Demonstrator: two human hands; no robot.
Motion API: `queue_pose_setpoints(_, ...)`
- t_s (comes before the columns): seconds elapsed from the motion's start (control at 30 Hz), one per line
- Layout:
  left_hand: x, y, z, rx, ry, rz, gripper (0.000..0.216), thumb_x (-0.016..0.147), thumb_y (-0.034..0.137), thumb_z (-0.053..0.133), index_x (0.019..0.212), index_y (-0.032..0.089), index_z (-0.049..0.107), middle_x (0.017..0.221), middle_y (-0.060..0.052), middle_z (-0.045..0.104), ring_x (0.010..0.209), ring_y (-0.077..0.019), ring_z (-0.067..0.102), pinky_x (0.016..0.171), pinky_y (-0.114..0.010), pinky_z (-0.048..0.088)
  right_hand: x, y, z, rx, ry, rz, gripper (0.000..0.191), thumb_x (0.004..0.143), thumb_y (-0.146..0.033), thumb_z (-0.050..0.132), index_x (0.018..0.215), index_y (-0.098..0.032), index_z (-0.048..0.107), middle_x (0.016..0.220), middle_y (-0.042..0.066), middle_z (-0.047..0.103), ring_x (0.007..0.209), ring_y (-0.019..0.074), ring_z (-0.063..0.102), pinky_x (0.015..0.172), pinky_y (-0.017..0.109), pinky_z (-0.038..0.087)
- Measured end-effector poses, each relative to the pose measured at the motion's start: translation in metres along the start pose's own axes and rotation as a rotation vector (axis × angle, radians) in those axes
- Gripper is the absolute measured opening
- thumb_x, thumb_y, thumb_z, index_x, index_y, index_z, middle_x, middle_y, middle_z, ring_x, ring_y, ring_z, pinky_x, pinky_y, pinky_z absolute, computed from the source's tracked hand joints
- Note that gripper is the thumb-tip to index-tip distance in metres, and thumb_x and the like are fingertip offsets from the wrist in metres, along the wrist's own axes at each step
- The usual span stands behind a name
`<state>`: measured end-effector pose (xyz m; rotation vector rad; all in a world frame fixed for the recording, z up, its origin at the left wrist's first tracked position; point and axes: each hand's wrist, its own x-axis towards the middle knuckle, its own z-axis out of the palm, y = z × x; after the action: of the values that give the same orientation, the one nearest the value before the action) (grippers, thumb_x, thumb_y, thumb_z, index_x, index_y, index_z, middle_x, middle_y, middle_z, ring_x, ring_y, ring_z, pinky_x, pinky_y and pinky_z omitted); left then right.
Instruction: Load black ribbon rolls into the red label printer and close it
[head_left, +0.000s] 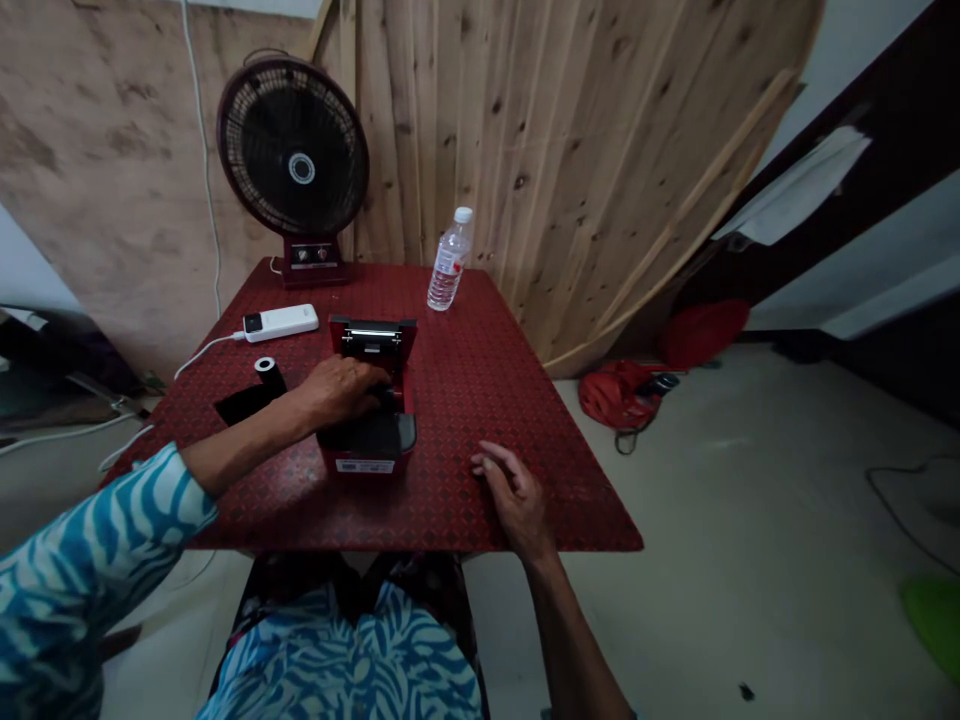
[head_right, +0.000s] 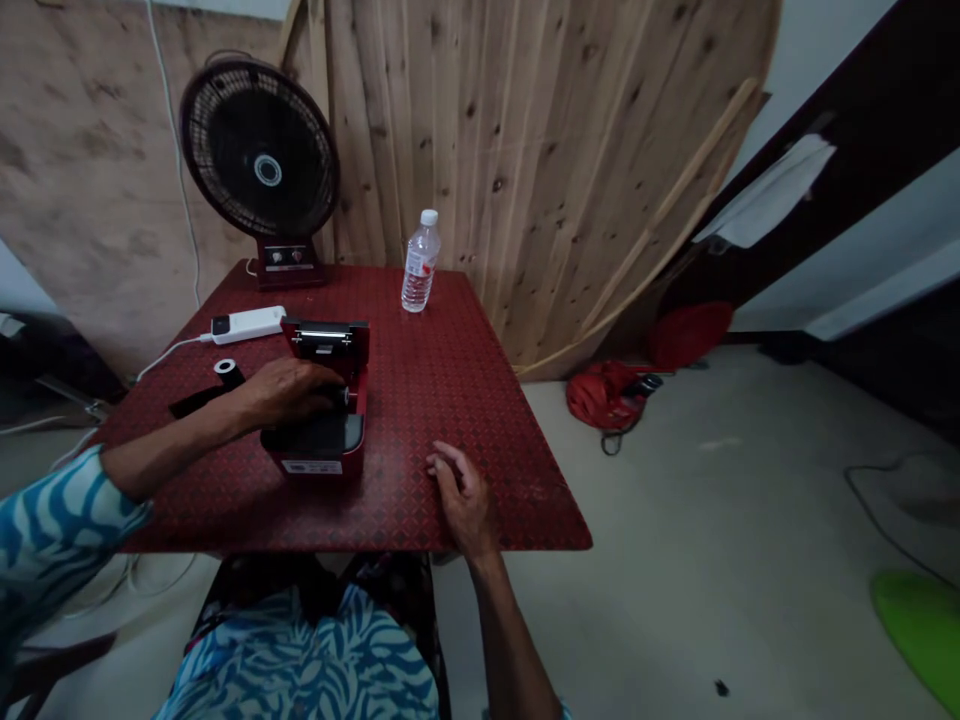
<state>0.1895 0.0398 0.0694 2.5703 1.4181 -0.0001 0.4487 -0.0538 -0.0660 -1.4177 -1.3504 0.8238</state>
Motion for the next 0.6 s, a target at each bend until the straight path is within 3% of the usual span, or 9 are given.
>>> queue_pose_setpoints(0.17, 0.011, -0.004, -0.009, 0.085, -0.109, -0.030, 0.032, 0.076, 0.022, 0.060, 0.107, 0.026, 0.069, 0.101, -0.007, 0.072, 0.094, -0.0284, 0.066, 0.079, -0.034, 0.047, -0.002, -0.002, -0.002, -0.001, -0.016, 0.015, 0.036, 0.085, -0.044, 0.051, 0.106, -0.018, 0.063, 0.090, 0.008, 0.072, 0.079, 0.0197, 0.068, 0.079, 0.037, 0.054)
queue_pose_setpoints(0.4, 0.015, -0.005, -0.008, 0.130, -0.182, -0.003, 0.036, 0.080, 0.019, 0.052, 0.112, 0.021, 0.067, 0.108, -0.011, 0.070, 0.098, -0.0286, 0.065, 0.080, -0.035, 0.047, -0.003, -0.003, -0.003, 0.012, -0.024, 0.024, 0.036, 0.085, -0.044, 0.051, 0.105, -0.018, 0.064, 0.091, 0.009, 0.072, 0.081, 0.0204, 0.068, 0.079, 0.037, 0.054)
queue_pose_setpoints(0.6, 0.036, -0.005, 0.002, 0.119, -0.316, 0.058, 0.027, 0.075, 0.013, 0.056, 0.093, 0.022, 0.073, 0.092, -0.006, 0.074, 0.083, -0.0219, 0.067, 0.071, -0.027, 0.046, -0.003, -0.002, -0.003, 0.020, -0.026, 0.005, 0.033, 0.086, -0.042, 0.050, 0.105, -0.019, 0.064, 0.090, 0.008, 0.072, 0.080, 0.0194, 0.068, 0.078, 0.035, 0.054)
